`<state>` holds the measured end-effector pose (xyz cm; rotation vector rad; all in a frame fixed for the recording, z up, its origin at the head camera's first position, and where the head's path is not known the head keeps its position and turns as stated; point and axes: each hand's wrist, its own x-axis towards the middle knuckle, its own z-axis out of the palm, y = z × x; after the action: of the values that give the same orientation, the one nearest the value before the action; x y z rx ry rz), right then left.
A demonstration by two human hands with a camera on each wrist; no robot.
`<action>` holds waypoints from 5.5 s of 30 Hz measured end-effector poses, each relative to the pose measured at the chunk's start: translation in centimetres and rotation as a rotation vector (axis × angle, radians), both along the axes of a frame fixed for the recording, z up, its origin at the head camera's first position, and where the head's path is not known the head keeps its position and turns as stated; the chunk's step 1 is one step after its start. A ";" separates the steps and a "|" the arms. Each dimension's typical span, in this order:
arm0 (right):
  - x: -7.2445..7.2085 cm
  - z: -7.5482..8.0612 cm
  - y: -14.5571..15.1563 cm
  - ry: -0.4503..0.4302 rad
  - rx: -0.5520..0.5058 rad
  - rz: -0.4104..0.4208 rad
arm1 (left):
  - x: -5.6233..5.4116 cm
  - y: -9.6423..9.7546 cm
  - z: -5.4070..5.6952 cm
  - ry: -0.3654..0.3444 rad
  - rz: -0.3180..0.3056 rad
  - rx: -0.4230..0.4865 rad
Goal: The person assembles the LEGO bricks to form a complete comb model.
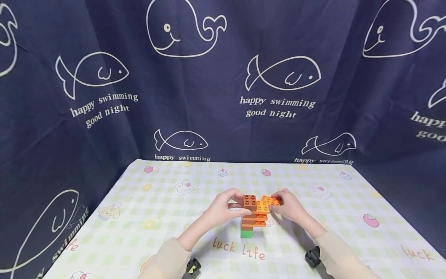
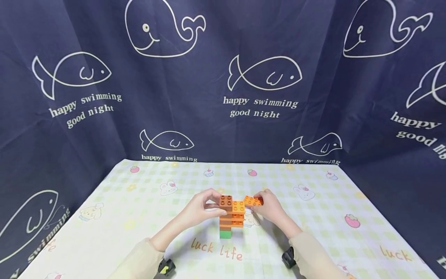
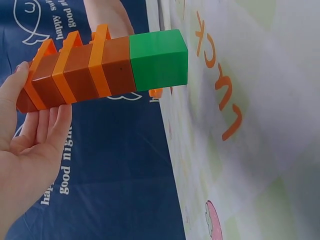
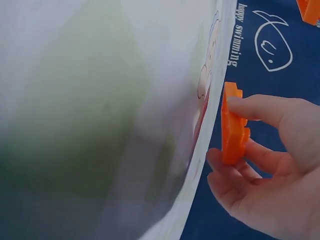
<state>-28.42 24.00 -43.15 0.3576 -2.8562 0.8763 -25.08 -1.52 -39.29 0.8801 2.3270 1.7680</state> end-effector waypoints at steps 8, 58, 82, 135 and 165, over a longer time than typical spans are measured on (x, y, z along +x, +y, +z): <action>0.8 1.2 0.6 0.065 -0.048 -0.010 | -0.1 -0.1 -0.3 -0.019 -0.021 0.027; 5.8 9.1 -1.6 0.264 -0.167 0.235 | -0.2 0.0 -0.6 -0.016 -0.047 0.056; 6.2 8.6 -3.3 0.290 -0.186 0.383 | -0.3 -0.3 -0.5 0.011 -0.049 0.001; 5.7 9.4 -3.4 0.204 -0.149 0.473 | -0.4 -0.5 -0.6 0.004 -0.065 -0.014; 6.1 8.9 -3.3 0.236 -0.113 0.430 | -0.5 -0.4 -0.7 0.007 -0.050 -0.031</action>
<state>-22.34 20.65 -34.20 1.0135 -2.5370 0.9788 -25.59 -1.96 -39.97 0.9323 2.3094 1.7077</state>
